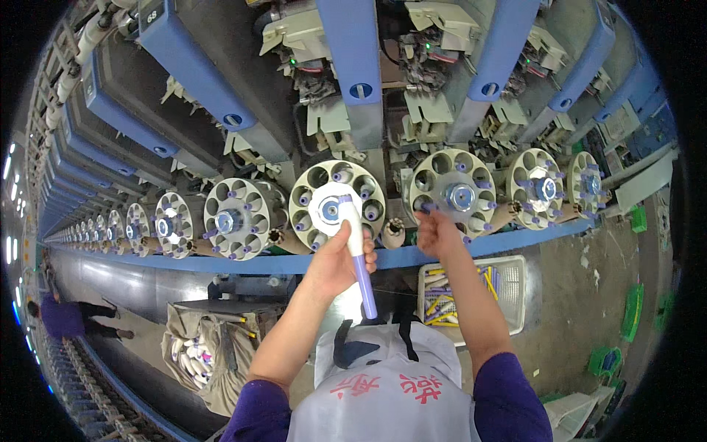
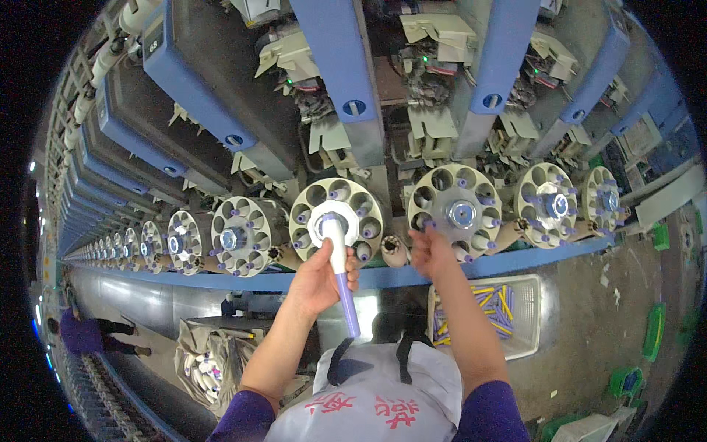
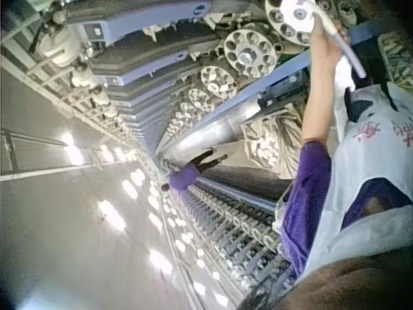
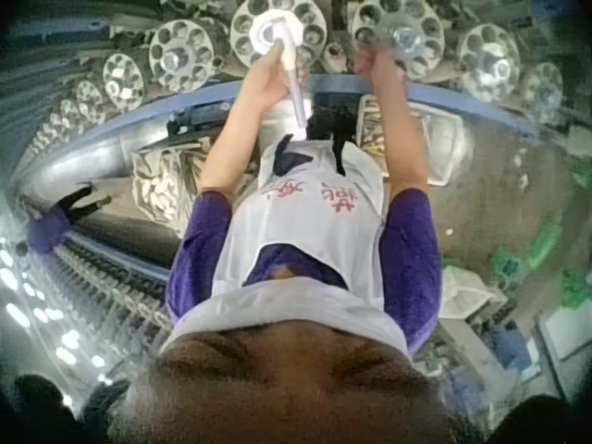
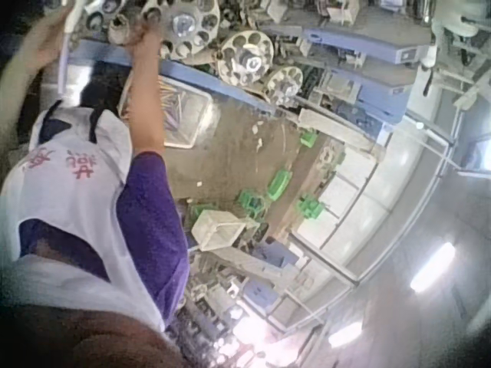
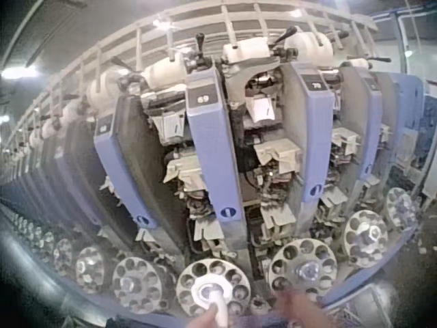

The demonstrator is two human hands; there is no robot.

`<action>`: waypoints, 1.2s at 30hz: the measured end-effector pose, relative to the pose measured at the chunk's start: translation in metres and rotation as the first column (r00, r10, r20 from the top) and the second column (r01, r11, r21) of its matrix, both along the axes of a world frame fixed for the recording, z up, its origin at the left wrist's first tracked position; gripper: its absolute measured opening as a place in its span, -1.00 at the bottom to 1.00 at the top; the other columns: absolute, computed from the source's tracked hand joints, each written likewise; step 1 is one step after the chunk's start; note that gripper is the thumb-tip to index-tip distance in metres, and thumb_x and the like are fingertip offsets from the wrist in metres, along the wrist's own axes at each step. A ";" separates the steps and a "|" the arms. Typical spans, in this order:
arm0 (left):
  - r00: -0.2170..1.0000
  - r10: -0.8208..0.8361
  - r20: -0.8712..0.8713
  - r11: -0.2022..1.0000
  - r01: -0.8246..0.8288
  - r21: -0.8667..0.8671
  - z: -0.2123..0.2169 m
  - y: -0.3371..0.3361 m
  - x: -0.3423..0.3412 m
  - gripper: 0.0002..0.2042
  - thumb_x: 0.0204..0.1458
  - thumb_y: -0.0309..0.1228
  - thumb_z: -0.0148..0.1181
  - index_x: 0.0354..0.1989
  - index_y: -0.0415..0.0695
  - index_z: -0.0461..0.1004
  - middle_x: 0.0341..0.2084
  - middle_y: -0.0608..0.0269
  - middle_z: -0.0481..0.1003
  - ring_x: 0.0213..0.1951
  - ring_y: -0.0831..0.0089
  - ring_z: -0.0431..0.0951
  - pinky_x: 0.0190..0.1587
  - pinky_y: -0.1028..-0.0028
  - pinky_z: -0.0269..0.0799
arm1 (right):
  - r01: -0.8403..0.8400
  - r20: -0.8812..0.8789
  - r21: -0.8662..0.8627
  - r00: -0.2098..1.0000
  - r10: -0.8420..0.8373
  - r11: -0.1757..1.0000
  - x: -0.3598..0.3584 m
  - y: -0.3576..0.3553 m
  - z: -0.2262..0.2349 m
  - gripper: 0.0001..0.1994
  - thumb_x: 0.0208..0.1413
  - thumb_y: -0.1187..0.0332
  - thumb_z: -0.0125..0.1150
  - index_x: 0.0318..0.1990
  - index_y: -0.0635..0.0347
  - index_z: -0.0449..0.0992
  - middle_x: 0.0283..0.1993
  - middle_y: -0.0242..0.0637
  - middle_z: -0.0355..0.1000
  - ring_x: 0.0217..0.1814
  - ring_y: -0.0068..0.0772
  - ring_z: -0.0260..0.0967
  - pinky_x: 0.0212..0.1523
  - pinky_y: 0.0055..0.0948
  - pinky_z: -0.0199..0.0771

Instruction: The person repeatedly picks white cylindrical spools from a cloth bag and places them into slots on rotating circular fixtures along a textile machine. They also handle purple and yellow plastic rods, moving them between a white basket and the machine fixtures. The person walks along the machine line, refills spools, and briefly adjusts a control panel.

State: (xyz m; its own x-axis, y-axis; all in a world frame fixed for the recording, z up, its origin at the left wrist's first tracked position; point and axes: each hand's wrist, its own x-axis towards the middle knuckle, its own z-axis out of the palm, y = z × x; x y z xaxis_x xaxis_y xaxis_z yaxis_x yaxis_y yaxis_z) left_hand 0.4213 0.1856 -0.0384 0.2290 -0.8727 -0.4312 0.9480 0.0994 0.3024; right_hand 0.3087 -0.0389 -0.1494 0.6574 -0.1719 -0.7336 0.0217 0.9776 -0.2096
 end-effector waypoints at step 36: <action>0.940 -0.003 0.340 0.886 0.161 -0.436 -0.029 -0.281 0.000 -0.80 0.17 -0.21 0.08 -0.32 -0.09 0.39 -0.35 0.26 0.41 -0.09 0.21 0.40 0.11 0.22 0.25 | -0.165 -0.200 -0.727 0.979 0.024 0.666 -0.229 -0.090 0.035 -0.87 0.15 0.30 0.19 -0.28 0.13 0.43 -0.63 -0.60 0.13 -0.70 -0.72 -0.06 -0.63 -0.64 -0.02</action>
